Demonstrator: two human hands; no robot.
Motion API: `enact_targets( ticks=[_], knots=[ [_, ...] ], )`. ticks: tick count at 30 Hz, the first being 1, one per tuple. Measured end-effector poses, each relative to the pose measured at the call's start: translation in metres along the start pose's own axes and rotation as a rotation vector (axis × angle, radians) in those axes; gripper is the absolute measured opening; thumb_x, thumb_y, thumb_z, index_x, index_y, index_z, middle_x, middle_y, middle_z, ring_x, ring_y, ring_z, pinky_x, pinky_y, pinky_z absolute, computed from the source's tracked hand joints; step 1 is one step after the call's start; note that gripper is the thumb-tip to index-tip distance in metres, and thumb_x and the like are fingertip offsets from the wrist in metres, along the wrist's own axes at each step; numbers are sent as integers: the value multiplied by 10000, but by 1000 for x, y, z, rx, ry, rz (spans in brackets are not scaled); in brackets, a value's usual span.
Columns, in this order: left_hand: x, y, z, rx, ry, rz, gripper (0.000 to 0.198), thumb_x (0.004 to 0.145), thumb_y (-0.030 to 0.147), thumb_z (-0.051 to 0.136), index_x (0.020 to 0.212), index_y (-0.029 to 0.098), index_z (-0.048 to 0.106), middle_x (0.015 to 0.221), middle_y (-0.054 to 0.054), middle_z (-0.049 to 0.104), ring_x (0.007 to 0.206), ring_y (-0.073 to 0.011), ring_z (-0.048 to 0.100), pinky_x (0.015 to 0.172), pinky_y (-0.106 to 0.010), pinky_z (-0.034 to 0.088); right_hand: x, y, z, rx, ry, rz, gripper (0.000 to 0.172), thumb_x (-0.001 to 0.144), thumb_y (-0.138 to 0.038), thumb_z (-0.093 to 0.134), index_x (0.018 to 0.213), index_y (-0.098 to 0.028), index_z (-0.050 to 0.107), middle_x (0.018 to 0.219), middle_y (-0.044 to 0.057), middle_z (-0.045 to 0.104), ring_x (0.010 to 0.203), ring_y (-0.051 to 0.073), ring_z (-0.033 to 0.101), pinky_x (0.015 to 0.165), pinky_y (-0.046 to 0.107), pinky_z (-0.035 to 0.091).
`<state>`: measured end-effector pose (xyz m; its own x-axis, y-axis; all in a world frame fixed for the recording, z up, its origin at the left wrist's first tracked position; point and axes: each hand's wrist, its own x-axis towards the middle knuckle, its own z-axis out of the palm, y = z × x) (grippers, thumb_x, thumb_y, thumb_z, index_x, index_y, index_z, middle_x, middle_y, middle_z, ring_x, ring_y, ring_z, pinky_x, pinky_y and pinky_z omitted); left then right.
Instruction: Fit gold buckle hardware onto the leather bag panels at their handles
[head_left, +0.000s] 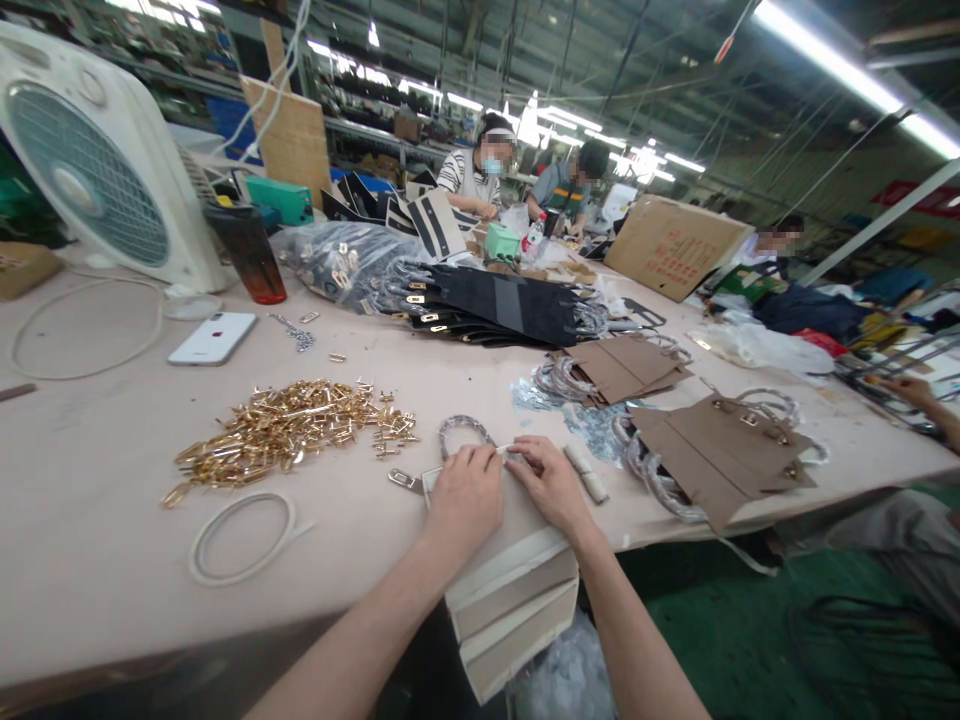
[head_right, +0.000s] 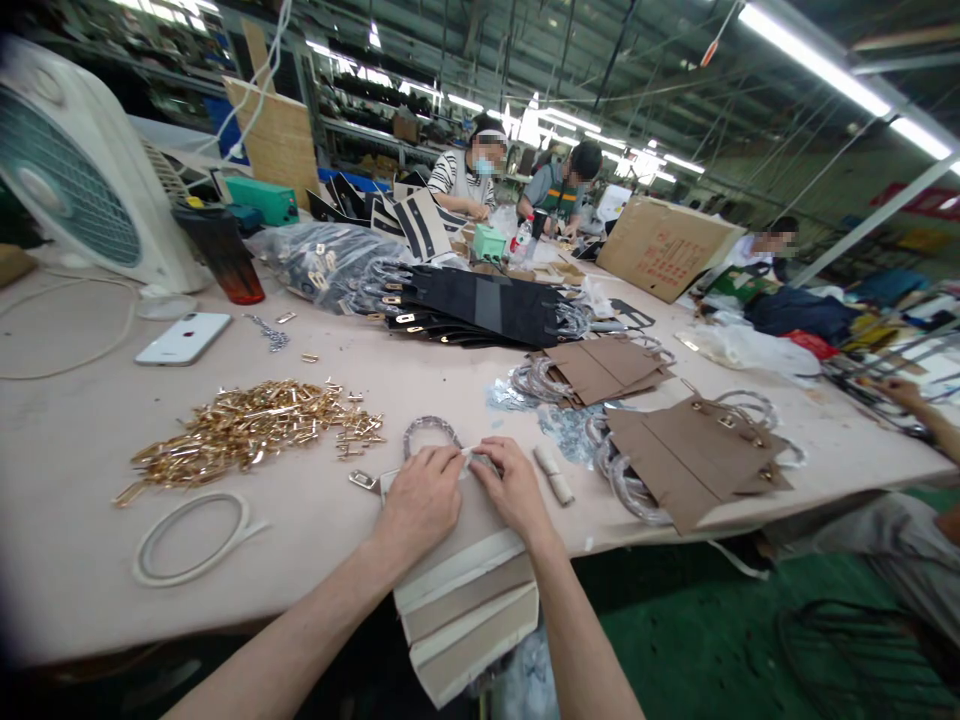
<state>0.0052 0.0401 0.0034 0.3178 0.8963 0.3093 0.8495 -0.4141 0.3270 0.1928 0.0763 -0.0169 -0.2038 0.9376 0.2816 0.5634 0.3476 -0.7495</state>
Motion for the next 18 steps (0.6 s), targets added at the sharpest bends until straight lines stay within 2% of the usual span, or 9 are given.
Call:
enact_targets(
  ticks=[6, 12, 16, 18],
  knots=[
    [-2, -3, 8, -16, 72, 17, 288, 995, 280, 562, 1255, 194, 650, 1308, -109, 661, 1165, -294, 557, 997, -487, 478, -4, 7, 6, -58, 78, -37, 219, 961, -352, 671, 1122, -261, 788, 1174, 102, 713, 1108, 254, 676, 989, 410, 550],
    [-1, -5, 8, -32, 89, 64, 376, 1015, 267, 558, 1390, 292, 589, 1297, -90, 651, 1139, -295, 562, 942, -477, 480, -18, 1, 10, -215, 113, -27, 298, 1006, -348, 586, 1256, -320, 746, 1297, 117, 650, 1171, 287, 638, 1070, 489, 516],
    [-1, -5, 6, 10, 73, 110, 295, 1019, 266, 558, 1298, 310, 644, 1318, -100, 633, 1146, -309, 554, 921, -475, 473, -23, 6, -3, -71, 4, -41, 416, 976, -350, 629, 1387, -294, 658, 1356, 111, 633, 1271, 274, 599, 1114, 473, 496],
    [-1, -4, 5, 32, 60, 118, 256, 1022, 265, 553, 1250, 311, 660, 1343, -96, 626, 1163, -314, 547, 922, -475, 467, -22, 13, -18, -17, 50, -7, 472, 960, -382, 643, 1421, -279, 620, 1385, 112, 620, 1251, 265, 611, 1066, 452, 529]
  ],
)
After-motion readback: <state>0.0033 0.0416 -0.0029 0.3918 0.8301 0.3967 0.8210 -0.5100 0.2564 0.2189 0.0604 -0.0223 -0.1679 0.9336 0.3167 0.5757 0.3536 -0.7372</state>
